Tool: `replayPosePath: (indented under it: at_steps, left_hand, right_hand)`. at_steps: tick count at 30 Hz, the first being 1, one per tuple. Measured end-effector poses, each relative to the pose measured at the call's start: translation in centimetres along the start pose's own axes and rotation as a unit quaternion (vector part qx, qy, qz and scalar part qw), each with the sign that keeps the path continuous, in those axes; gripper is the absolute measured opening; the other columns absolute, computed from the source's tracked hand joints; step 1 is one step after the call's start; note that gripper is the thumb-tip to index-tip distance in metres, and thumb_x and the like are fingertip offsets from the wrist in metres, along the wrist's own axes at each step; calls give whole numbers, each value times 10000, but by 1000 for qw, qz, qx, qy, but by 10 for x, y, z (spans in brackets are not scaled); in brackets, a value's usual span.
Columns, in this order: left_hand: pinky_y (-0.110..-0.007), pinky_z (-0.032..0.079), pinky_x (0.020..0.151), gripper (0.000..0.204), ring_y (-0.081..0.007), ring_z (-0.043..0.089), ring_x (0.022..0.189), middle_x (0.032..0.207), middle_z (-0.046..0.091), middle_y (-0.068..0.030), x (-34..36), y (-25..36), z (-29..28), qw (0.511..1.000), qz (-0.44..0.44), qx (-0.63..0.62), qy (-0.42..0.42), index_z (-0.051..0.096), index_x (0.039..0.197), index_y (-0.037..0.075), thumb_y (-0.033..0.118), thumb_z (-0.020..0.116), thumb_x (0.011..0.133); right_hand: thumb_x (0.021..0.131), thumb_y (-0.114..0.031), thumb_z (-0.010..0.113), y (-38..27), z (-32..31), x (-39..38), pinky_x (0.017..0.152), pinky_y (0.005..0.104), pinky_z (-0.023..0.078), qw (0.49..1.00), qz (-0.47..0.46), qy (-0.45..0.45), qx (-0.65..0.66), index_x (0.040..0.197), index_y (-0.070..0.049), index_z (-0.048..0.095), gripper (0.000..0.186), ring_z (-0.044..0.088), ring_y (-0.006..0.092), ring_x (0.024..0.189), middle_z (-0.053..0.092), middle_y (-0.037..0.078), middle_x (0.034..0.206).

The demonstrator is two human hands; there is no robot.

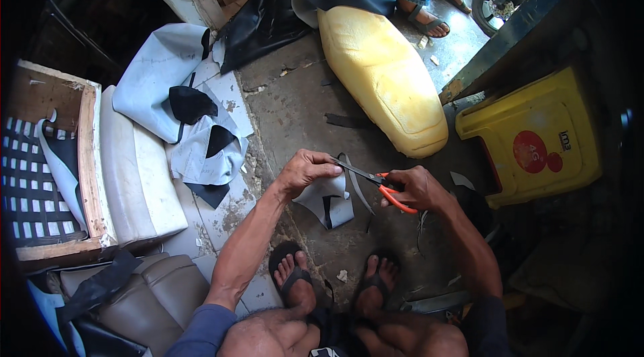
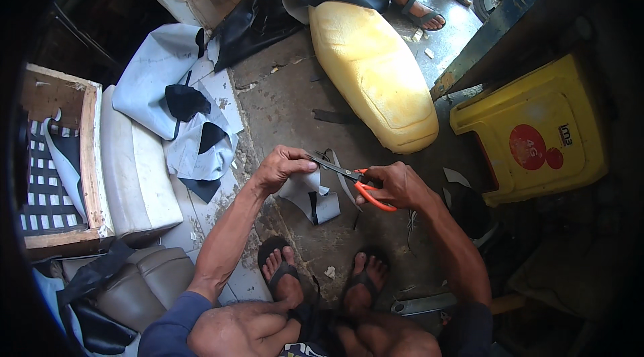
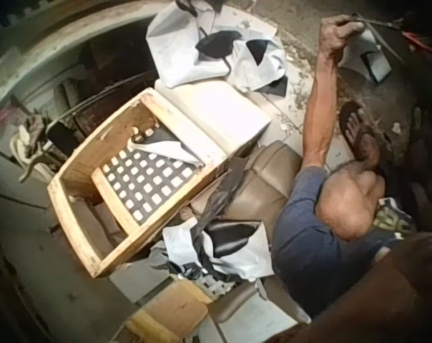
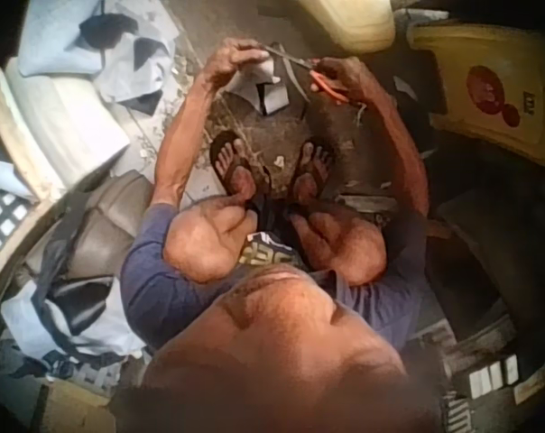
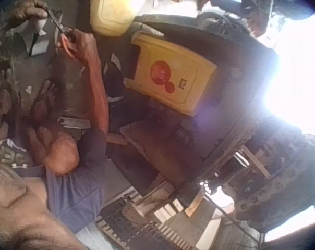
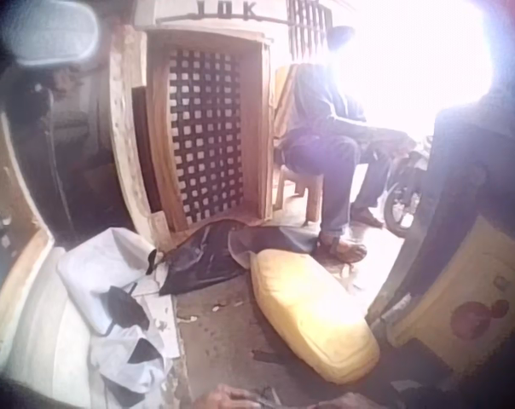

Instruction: The person cuts a piece of black patterned fabric with scissors and then places a paper template on top of the fabric to cut around its edges.

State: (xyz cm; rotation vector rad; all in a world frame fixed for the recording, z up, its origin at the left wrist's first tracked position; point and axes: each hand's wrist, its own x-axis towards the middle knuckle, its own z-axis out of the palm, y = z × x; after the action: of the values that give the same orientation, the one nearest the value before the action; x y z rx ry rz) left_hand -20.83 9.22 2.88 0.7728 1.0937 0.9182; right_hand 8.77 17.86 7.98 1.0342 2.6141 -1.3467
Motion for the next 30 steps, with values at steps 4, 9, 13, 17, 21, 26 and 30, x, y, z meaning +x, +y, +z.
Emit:
replayPosePath:
  at_steps: [4, 9, 13, 17, 21, 26, 30]
  left_hand:
    - [-254, 498, 793, 154, -103, 662, 808, 861, 749, -45, -2, 1, 4, 1000, -4, 2, 7, 776, 947, -8, 115, 757, 857]
    - [-281, 541, 815, 174, -134, 696, 832, 919, 759, -62, -6, -7, -9, 996, 21, -68, 52, 767, 999, 0, 137, 746, 893]
    - [-316, 576, 827, 182, -163, 712, 860, 942, 754, -64, 12, -13, -43, 971, 57, -203, 114, 744, 1023, 33, 194, 727, 941]
    - [-328, 586, 821, 167, -171, 710, 867, 953, 744, -60, 45, -18, -99, 944, 88, -272, 168, 728, 1018, 65, 212, 734, 940]
    - [-375, 577, 871, 300, -207, 694, 941, 1051, 720, -94, 69, -45, -163, 916, 52, -271, 290, 679, 1121, 48, 265, 752, 929]
    - [-432, 502, 977, 480, -251, 618, 1140, 1216, 655, -123, 85, -71, -210, 904, 34, -135, 403, 587, 1310, 46, 288, 746, 928]
    - [-457, 445, 1049, 454, -357, 584, 1209, 1260, 631, -195, 77, -87, -191, 737, 71, 413, 530, 617, 1299, 43, 234, 702, 896]
  right_hand:
    - [774, -493, 840, 18, 12, -1, 581, 408, 469, 998, -8, 3, 70, 987, -35, 734, 516, 611, 317, 583, 643, 163, 671]
    - [799, -480, 816, 57, 43, -16, 625, 437, 525, 988, 90, 114, -57, 961, -30, 725, 487, 689, 339, 671, 692, 172, 740]
    - [821, -465, 777, 121, 55, -41, 711, 484, 573, 943, 227, 149, -193, 964, -46, 730, 445, 726, 387, 787, 713, 194, 773]
    - [857, -321, 734, 127, 69, -32, 823, 475, 577, 909, 290, 131, -270, 1084, -63, 705, 345, 707, 389, 955, 714, 222, 991]
    - [888, -227, 680, 67, 100, 37, 982, 466, 531, 973, 70, 148, -163, 1278, -86, 626, 418, 575, 399, 1248, 592, 229, 1351]
    - [904, -289, 686, 57, 137, 95, 1115, 524, 415, 956, -103, 105, -256, 1415, -114, 553, 556, 453, 351, 1406, 504, 176, 1491]
    - [902, -284, 664, 78, 135, 51, 1045, 532, 457, 941, -8, 96, -325, 1290, -56, 634, 451, 561, 323, 1296, 563, 149, 1424]
